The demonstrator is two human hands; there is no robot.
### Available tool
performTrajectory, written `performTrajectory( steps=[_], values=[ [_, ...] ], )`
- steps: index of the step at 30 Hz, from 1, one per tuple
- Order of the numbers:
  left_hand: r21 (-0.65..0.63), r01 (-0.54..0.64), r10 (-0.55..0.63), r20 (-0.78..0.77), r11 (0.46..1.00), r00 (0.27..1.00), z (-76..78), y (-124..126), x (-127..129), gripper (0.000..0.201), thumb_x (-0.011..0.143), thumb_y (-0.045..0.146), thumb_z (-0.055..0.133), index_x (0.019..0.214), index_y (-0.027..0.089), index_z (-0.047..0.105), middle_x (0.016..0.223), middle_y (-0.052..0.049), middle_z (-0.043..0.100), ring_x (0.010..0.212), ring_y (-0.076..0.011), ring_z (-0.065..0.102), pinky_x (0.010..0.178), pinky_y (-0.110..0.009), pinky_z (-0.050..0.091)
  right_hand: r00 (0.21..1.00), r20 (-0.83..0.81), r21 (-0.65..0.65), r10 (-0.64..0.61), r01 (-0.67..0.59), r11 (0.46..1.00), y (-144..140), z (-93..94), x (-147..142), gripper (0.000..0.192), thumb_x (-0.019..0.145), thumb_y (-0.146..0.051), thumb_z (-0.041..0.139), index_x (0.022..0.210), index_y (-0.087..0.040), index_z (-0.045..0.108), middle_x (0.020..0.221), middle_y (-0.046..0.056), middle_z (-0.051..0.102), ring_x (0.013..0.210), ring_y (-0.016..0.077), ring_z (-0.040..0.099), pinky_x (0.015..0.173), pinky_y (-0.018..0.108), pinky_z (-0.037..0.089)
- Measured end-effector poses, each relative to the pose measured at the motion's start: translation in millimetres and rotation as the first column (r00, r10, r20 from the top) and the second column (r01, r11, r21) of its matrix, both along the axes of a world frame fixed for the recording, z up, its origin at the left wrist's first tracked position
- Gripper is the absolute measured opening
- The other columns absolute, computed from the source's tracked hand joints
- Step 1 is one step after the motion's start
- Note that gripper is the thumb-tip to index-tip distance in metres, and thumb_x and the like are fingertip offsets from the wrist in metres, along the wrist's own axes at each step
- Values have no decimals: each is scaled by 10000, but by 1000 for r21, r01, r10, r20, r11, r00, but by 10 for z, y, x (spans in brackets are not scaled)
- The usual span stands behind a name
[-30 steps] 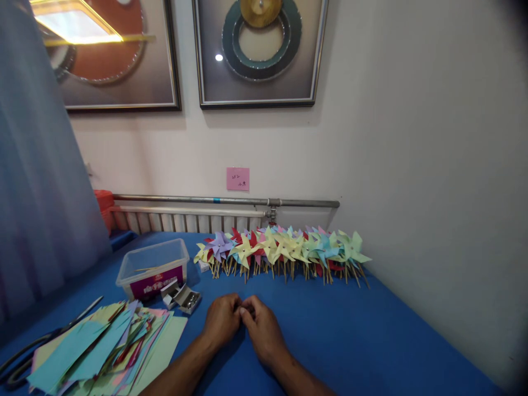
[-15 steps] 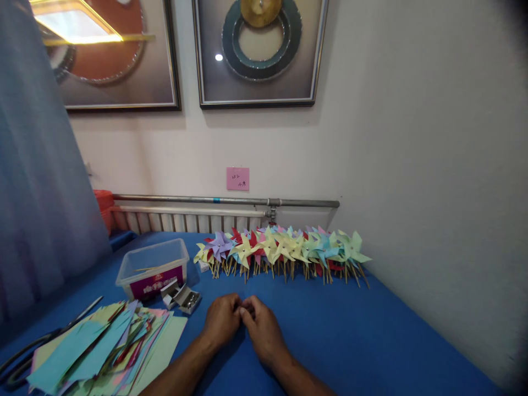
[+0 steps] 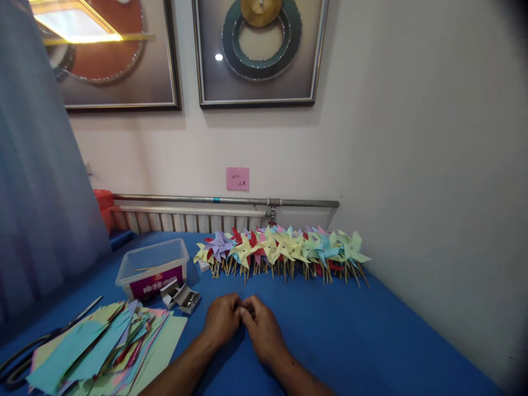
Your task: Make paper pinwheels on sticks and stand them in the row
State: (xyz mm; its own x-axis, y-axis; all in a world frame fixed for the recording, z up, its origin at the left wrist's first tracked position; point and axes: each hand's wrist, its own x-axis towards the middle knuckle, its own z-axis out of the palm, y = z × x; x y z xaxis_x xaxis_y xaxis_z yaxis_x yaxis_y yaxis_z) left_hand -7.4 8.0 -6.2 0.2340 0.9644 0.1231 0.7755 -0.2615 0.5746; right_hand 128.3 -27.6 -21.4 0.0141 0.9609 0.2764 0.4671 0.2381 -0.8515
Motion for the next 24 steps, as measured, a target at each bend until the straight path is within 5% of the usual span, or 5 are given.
performTrajectory(
  steps=[24],
  values=[
    [10,0,0,-4,1000,1000,-8,1,-3,141,847,148,569,810,183,700,849,-33,763,789,-157,645,655,-263,305,1000,-27,-5,10,-10,1000,-5,12,-2,136,904,-278,533,908,-232,661,930,38,757,820,205,681,743,293,471]
  ],
)
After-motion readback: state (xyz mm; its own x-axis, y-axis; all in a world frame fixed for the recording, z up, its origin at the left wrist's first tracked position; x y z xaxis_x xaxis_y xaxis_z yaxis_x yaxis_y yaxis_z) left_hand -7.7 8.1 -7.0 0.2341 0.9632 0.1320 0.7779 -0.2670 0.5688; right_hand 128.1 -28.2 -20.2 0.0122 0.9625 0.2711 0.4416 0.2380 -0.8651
